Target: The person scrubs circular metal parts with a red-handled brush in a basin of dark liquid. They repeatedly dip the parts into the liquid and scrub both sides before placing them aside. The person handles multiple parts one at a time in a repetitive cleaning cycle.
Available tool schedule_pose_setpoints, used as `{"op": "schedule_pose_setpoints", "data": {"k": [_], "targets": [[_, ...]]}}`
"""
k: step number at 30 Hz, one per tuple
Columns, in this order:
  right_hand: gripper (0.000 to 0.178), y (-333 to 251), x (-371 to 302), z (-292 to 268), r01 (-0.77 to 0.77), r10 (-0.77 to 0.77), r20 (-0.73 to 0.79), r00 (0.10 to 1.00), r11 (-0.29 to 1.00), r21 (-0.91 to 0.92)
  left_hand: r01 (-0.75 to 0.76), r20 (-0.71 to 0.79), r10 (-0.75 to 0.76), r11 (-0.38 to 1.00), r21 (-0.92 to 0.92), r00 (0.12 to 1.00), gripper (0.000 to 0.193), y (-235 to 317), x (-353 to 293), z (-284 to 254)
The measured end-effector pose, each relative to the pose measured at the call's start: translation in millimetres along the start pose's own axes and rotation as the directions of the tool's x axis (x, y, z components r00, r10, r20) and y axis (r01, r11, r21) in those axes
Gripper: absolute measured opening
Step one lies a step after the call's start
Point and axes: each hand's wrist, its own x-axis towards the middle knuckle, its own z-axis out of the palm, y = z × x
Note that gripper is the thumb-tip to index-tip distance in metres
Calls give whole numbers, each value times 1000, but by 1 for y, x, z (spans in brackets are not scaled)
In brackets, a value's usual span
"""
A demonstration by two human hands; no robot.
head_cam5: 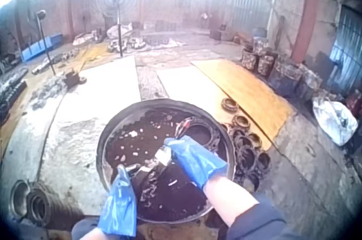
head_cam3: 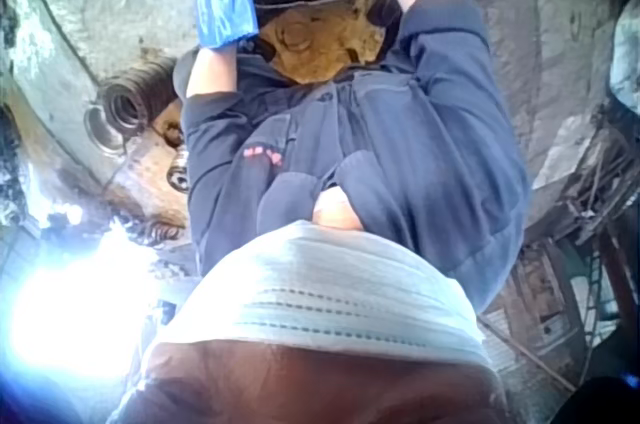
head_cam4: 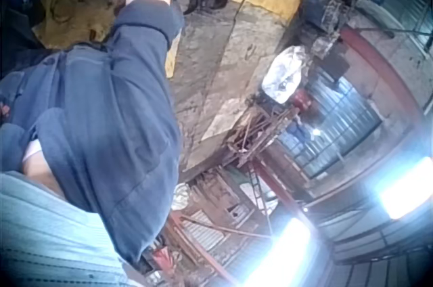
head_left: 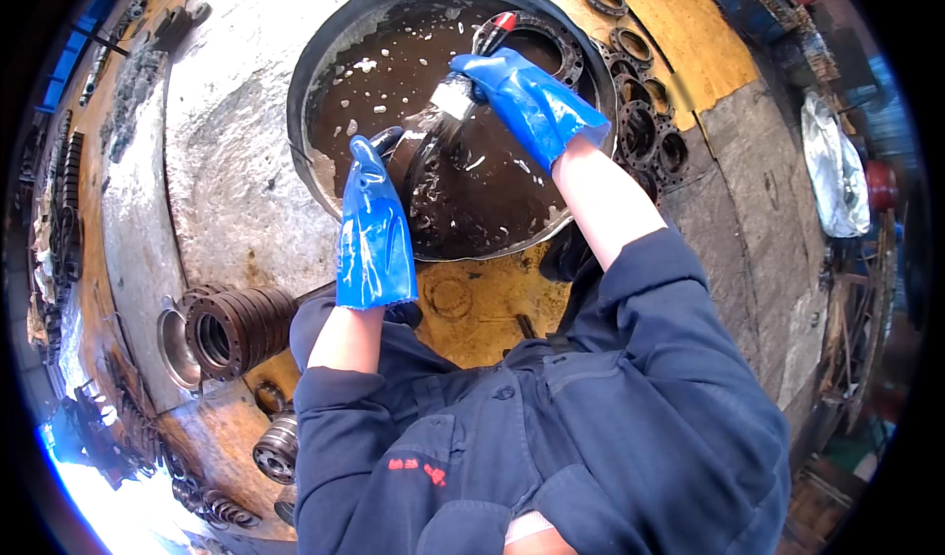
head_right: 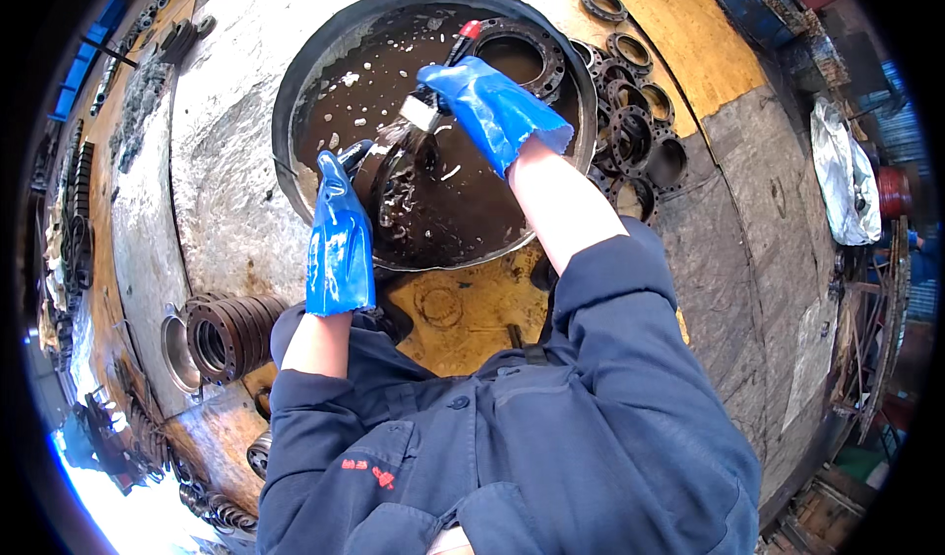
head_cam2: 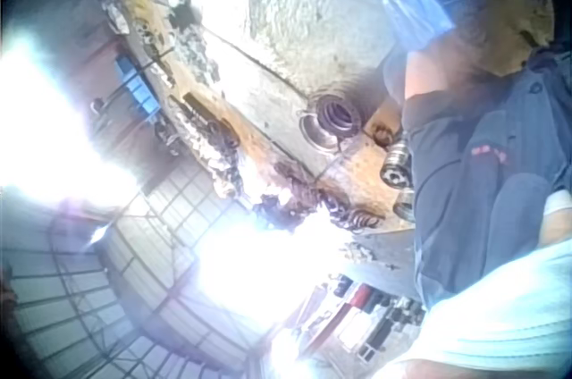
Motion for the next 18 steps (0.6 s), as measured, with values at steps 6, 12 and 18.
{"op": "schedule_pose_setpoints", "data": {"k": [6, 12, 18], "targets": [[53, 50, -17, -11, 102, -102, -93, 990, 995, 5, -9, 8, 9, 1000, 2, 1000, 75, 2, 7, 6], [46, 78, -22, 4, 295, -372, -94, 924, 846, -444, -3, 12, 2, 1000, 24, 1000, 77, 3, 6, 8], [47, 84, -6, 25, -95, 63, -103, 993, 936, -339, -30, 4, 30, 998, 64, 1000, 80, 0, 37, 16]]}}
